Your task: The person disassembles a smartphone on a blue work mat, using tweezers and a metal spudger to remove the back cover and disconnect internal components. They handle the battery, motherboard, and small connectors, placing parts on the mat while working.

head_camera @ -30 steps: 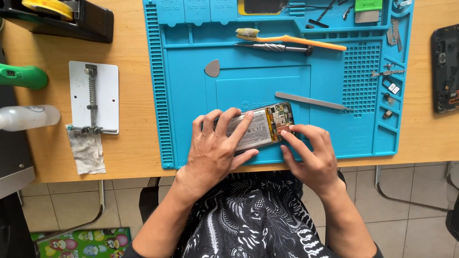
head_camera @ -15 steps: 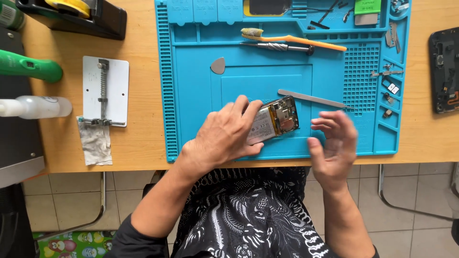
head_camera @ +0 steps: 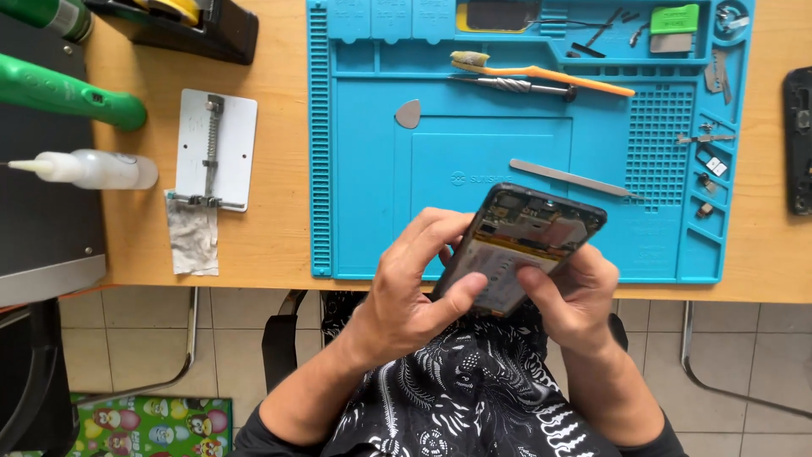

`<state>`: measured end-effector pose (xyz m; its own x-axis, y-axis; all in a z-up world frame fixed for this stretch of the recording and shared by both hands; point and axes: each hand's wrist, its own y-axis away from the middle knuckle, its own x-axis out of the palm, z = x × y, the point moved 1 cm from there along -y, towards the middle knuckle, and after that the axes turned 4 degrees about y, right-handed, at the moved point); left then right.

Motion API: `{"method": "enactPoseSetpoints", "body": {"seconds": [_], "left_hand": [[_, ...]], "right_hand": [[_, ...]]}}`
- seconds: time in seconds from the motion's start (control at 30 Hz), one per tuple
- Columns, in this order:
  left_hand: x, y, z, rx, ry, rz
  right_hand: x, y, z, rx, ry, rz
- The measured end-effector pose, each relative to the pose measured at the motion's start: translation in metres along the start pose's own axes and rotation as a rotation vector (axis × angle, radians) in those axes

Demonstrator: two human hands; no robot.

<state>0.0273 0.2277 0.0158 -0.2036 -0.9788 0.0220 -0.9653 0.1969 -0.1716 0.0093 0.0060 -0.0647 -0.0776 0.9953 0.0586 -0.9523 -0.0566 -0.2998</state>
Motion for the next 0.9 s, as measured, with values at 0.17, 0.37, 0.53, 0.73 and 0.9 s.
{"method": "enactPoseSetpoints", "body": {"seconds": [0.17,0.37,0.53,0.73,0.9], "left_hand": [[-0.001,-0.002,-0.006,-0.016,0.082,0.015],[0.008,-0.013,-0.003,0.067,0.075,-0.017],[0.014,-0.019,0.003,0.121,0.149,-0.073],[0.024,-0.013,-0.006,0.287,0.116,-0.130],[0.026,-0.008,-0.009,0.354,0.112,-0.138]], "right_hand": [[0.002,-0.007,0.016,-0.062,0.021,0.031],[0.010,-0.023,0.029,-0.196,0.074,0.051],[0.012,-0.024,0.027,-0.186,0.011,0.077],[0.028,-0.031,0.051,-0.226,0.068,0.016],[0.033,-0.033,0.064,-0.233,0.038,-0.005]]}}
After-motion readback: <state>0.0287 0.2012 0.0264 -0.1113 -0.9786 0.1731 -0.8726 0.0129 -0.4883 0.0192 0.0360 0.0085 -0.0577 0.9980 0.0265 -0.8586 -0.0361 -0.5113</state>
